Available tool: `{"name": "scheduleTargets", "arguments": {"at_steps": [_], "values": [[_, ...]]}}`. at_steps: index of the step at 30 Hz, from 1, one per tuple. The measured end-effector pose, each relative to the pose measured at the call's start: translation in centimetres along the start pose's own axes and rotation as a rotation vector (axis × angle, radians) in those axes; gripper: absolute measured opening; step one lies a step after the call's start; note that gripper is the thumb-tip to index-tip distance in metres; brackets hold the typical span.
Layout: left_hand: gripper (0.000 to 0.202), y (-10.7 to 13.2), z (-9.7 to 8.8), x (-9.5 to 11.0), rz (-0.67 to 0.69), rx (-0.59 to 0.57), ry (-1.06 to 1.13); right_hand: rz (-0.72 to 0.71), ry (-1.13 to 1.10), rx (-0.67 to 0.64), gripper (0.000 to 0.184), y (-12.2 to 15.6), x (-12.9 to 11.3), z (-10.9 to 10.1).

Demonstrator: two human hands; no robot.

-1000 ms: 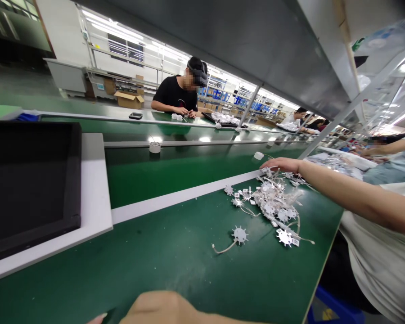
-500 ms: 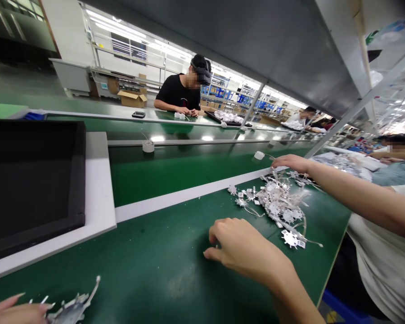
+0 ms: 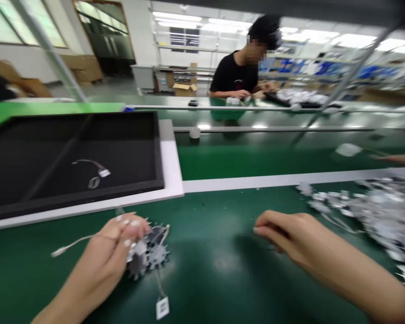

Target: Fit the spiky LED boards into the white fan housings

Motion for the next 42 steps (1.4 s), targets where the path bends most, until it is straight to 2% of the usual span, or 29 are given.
{"name": "scheduleTargets", "arguments": {"at_steps": [3, 6, 9, 14, 19, 22, 25, 30, 33, 38, 42], "values": [[0.046, 0.2, -0.9, -0.1, 0.028, -0.003, -0.043, -0.167, -0.150, 0.297, 0.026, -0.1, -1.8, -0.8], [0.042, 0.1, -0.9, 0.3, 0.080, 0.001, -0.052, -0.272, -0.152, 0.441, 0.019, 0.6, -3.7, -1.2], [0.035, -0.1, -1.0, 0.9, 0.159, 0.003, -0.051, -0.356, -0.123, 0.469, 0.014, 1.0, -5.2, -0.9], [0.008, 0.0, -1.0, 1.3, 0.314, -0.048, -0.060, -0.468, -0.108, 0.451, 0.018, 1.1, -6.5, 0.6], [0.009, 0.7, 0.1, 1.1, 0.395, -0.147, -0.123, -0.555, -0.076, 0.441, 0.018, 1.3, -7.9, 2.3], [0.002, 1.1, 0.5, 1.0, 0.406, -0.154, -0.144, -0.620, -0.107, 0.430, 0.024, 1.5, -9.3, 3.3], [0.012, 1.6, 1.0, 0.9, 0.398, -0.144, -0.144, -0.669, -0.150, 0.389, 0.028, 1.7, -10.3, 4.0], [0.012, 1.8, 1.4, 1.0, 0.328, -0.168, -0.065, -0.654, -0.171, 0.397, 0.025, 1.6, -10.3, 4.2], [0.012, 1.3, 0.8, 1.3, 0.257, -0.145, -0.005, -0.632, -0.169, 0.397, 0.023, 1.5, -9.9, 4.2], [0.015, 0.3, -1.3, 2.1, 0.138, -0.017, 0.113, -0.631, -0.173, 0.411, 0.021, 1.5, -9.7, 3.9], [0.025, 0.2, -1.9, 1.7, 0.003, 0.041, 0.202, -0.622, -0.171, 0.441, 0.020, 1.6, -9.5, 3.5]]}}
Point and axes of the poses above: each hand's wrist, its own y-axis away from the middle knuckle, its own z-axis out of the palm, x = y × z, the point moved 6 cm from there along -y, towards the middle knuckle, and after that the axes turned 15 degrees about x, right-handed, at the moved point
